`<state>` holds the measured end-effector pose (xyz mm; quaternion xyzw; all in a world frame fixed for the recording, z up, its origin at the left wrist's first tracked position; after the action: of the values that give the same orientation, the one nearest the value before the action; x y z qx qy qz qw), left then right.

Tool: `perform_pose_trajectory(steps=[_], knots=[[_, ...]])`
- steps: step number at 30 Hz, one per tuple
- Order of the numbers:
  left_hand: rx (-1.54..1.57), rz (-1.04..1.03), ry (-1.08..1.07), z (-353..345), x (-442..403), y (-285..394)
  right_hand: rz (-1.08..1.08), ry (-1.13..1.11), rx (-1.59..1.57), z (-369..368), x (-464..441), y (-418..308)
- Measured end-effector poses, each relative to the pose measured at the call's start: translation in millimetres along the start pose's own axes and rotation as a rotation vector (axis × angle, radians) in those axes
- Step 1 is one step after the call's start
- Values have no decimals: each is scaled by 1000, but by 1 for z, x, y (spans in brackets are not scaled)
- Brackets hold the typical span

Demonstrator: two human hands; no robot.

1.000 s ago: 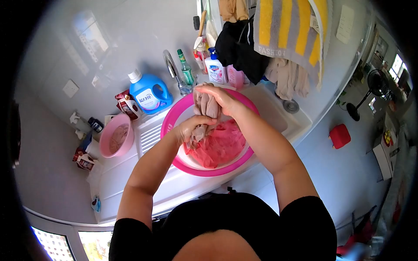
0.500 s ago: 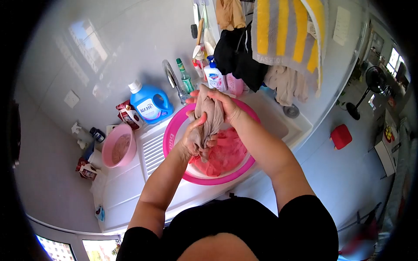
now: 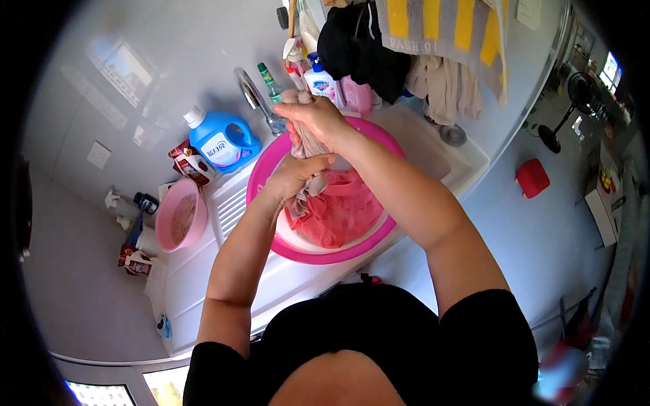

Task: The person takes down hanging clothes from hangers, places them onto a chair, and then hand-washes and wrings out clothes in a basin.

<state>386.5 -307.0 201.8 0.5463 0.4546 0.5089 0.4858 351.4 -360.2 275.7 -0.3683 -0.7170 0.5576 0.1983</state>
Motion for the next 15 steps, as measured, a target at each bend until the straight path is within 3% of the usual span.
perform_pose_trajectory(steps=[3,5,11,15], knots=[[-148,12,91,2,5,8,13,-14,-65,-9,-2,-3],[-197,-130,175,8,4,16,-14,-5,-90,-10,-6,2],[-298,-273,231,7,17,36,-5,25,-85,-13,-8,3],[-308,-196,209,10,11,33,16,55,-106,-10,-9,-1]])
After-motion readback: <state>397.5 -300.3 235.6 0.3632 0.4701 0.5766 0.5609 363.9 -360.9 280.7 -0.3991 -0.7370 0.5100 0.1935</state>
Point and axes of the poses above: each hand's wrist, its own x-axis away from the middle knuckle, its own z-axis out of the back of the hand, y = z × x, the point moved 9 cm from there along -x, towards the middle knuckle, and after that the axes turned 2 degrees about -z, right-handed, at the moved point
